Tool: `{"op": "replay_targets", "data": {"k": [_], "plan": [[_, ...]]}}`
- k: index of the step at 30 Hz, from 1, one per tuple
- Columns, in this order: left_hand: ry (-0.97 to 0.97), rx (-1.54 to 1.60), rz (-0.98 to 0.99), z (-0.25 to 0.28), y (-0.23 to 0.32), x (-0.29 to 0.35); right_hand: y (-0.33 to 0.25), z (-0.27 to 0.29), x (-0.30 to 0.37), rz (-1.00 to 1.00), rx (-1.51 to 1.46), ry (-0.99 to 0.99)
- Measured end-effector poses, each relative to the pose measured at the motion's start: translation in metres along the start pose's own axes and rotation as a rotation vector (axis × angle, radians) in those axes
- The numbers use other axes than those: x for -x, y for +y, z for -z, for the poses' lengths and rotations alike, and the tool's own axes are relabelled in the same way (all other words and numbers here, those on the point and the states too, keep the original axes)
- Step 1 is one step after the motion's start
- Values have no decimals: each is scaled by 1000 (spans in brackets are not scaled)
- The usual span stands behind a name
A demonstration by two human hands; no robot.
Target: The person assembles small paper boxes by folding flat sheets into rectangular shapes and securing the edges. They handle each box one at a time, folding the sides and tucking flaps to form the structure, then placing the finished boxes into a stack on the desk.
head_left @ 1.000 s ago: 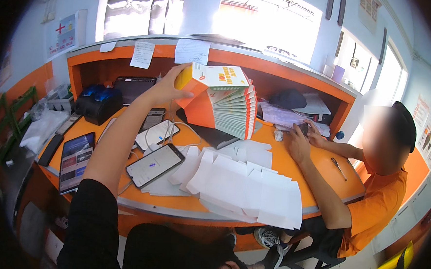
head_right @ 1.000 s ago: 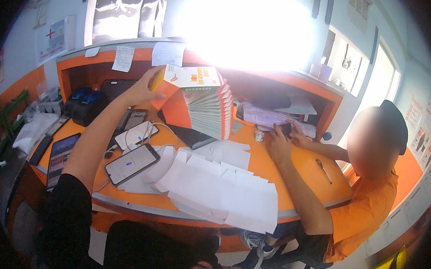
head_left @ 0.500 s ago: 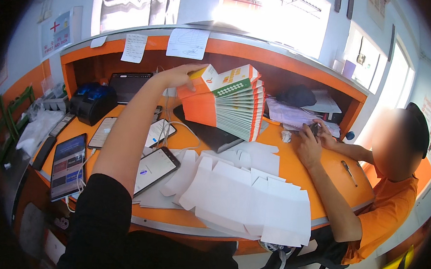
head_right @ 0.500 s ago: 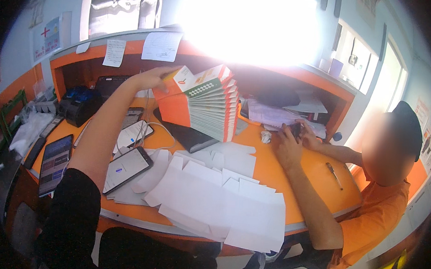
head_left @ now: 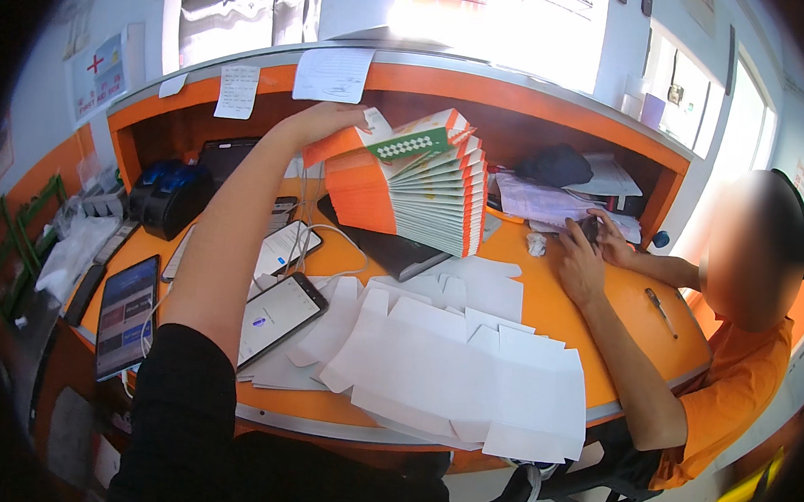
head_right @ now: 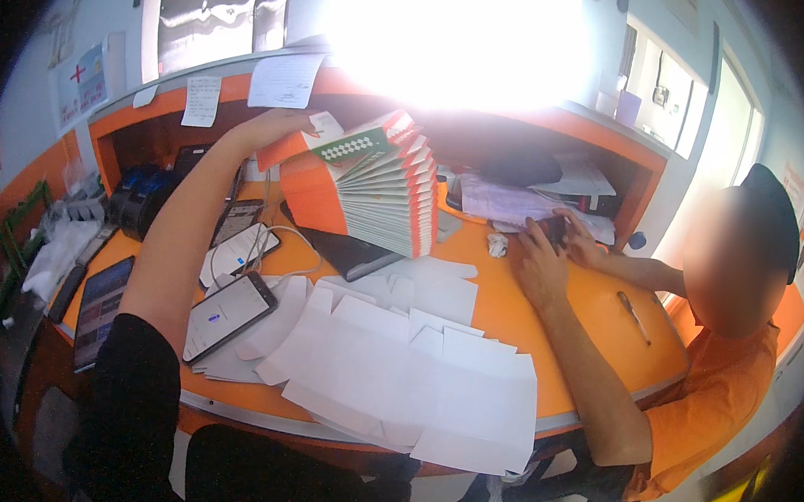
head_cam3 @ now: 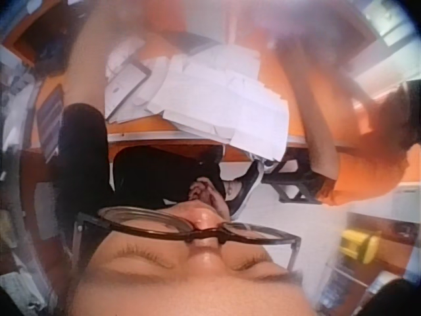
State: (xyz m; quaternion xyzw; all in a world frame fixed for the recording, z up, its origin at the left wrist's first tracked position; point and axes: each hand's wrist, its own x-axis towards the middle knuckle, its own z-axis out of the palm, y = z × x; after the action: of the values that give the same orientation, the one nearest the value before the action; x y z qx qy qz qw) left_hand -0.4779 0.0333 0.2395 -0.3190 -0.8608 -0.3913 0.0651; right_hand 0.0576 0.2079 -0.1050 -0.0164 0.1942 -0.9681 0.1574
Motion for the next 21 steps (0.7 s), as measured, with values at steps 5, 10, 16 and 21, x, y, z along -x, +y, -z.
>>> {"op": "replay_targets", "data": {"k": [5,10,16,21], "plan": [[272,191,71,-3,8,2,-3,-4,-1,-7,-26,-37],[95,-107,-20,-17,-10,-11,0,1,1,-37,12,-31],[-74,-183,110,-52,10,-6,-3,-6,-2,-5,-10,-29],[-86,-205,120,-38,-17,-11,-2,-10,1,0,-52,-56]]}}
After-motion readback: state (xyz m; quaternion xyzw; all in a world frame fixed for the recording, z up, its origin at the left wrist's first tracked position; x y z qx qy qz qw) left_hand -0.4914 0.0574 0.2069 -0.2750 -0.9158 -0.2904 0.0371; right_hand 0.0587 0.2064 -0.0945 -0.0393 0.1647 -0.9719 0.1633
